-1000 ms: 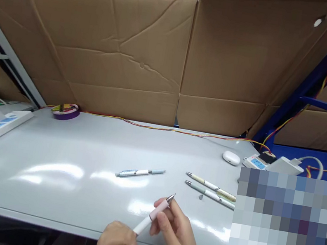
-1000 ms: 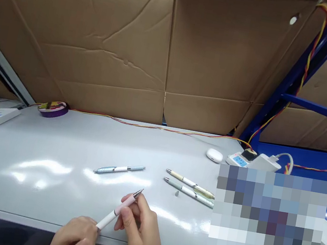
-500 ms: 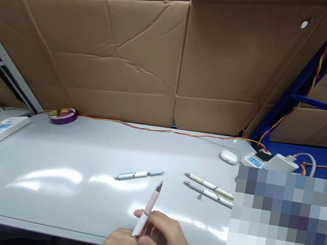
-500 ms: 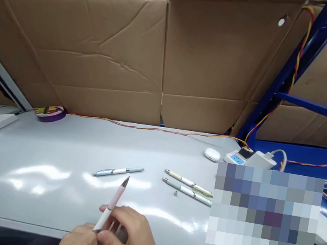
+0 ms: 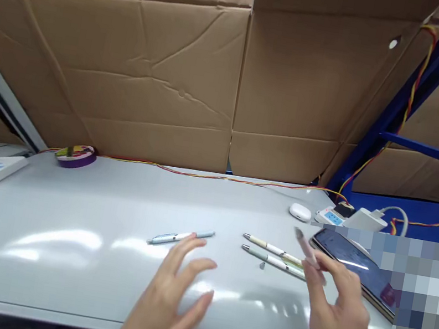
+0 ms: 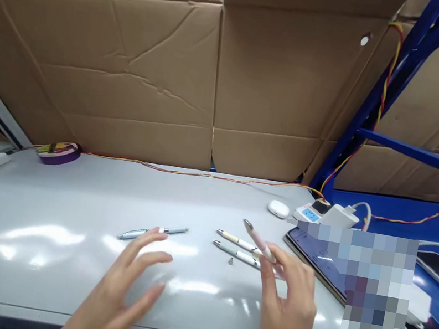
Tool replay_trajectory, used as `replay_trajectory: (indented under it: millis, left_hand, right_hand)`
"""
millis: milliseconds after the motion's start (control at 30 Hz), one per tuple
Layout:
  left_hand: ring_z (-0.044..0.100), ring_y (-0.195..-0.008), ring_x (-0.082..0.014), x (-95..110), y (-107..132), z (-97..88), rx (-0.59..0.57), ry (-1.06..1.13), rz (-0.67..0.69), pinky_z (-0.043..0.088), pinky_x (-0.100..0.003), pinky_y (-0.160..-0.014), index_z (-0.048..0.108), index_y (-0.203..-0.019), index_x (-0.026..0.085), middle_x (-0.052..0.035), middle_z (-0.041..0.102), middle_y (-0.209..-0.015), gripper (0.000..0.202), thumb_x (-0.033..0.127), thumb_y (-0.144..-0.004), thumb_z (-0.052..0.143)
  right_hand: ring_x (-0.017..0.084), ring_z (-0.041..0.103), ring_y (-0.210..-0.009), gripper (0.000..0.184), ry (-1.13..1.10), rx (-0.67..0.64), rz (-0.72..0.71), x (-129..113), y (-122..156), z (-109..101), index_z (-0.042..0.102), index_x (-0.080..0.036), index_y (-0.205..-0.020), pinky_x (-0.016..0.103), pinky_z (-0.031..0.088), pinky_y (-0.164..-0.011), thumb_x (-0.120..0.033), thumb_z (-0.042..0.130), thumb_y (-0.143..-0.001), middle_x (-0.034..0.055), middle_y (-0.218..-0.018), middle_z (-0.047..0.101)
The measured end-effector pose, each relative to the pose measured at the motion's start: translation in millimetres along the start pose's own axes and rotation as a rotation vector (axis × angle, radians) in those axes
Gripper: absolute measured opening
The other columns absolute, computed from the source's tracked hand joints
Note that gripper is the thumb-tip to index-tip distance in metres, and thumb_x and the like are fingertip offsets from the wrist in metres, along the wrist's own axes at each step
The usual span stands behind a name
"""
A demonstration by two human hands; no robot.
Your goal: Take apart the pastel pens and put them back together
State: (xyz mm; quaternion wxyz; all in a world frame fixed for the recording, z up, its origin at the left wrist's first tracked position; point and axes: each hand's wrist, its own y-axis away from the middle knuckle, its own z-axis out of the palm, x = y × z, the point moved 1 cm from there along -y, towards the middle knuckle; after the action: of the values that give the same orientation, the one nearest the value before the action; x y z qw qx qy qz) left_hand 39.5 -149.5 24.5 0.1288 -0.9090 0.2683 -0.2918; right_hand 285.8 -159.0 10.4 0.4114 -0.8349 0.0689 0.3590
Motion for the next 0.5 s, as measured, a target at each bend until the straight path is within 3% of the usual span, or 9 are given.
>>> replay_trajectory:
  millis: [100,233,367,500]
  left_hand:
    - [0.03,-0.134,-0.033,-34,-6,-3.1,0.089,-0.212,-0.221,0.039,-0.054,-0.1,0.054,-0.117,0.026,-0.01,0.044,-0.133,0.029,0.034,-0.093,0.041]
    - [0.02,-0.138,-0.0342,-61,-8,9.6,0.065,-0.297,-0.329,0.034,-0.056,-0.103,0.044,-0.132,0.028,-0.0115,0.031,-0.144,0.043,0.042,-0.093,0.04]
    - [0.029,-0.134,-0.033,-56,-3,14.5,-0.058,-0.249,-0.337,0.031,-0.057,-0.104,0.043,-0.134,0.027,-0.0129,0.038,-0.142,0.044,0.043,-0.093,0.04]
    - [0.041,-0.127,-0.0302,-45,-3,6.4,-0.055,-0.169,-0.305,0.037,-0.05,-0.102,0.056,-0.112,0.025,-0.0069,0.054,-0.125,0.027,0.036,-0.094,0.038]
  right_hand:
    - [0.026,0.055,-0.085,0.035,0.168,-0.055,-0.164,30,-16,-4,0.069,-0.02,-0.094,0.042,0.044,-0.079,-0.049,0.05,-0.088,0.0087,-0.089,0.066]
    - [0.026,0.054,-0.082,0.046,0.271,-0.187,-0.224,49,-17,5,0.073,-0.019,-0.093,0.043,0.046,-0.075,-0.053,0.041,-0.091,0.0101,-0.088,0.065]
    - [0.028,0.053,-0.089,0.049,0.312,-0.214,-0.241,50,-12,13,0.072,-0.018,-0.096,0.045,0.046,-0.078,-0.052,0.037,-0.092,0.0118,-0.093,0.062]
    - [0.031,0.051,-0.101,0.046,0.33,-0.256,-0.263,48,-12,15,0.071,-0.017,-0.099,0.048,0.044,-0.083,-0.047,0.037,-0.093,0.0144,-0.104,0.06]
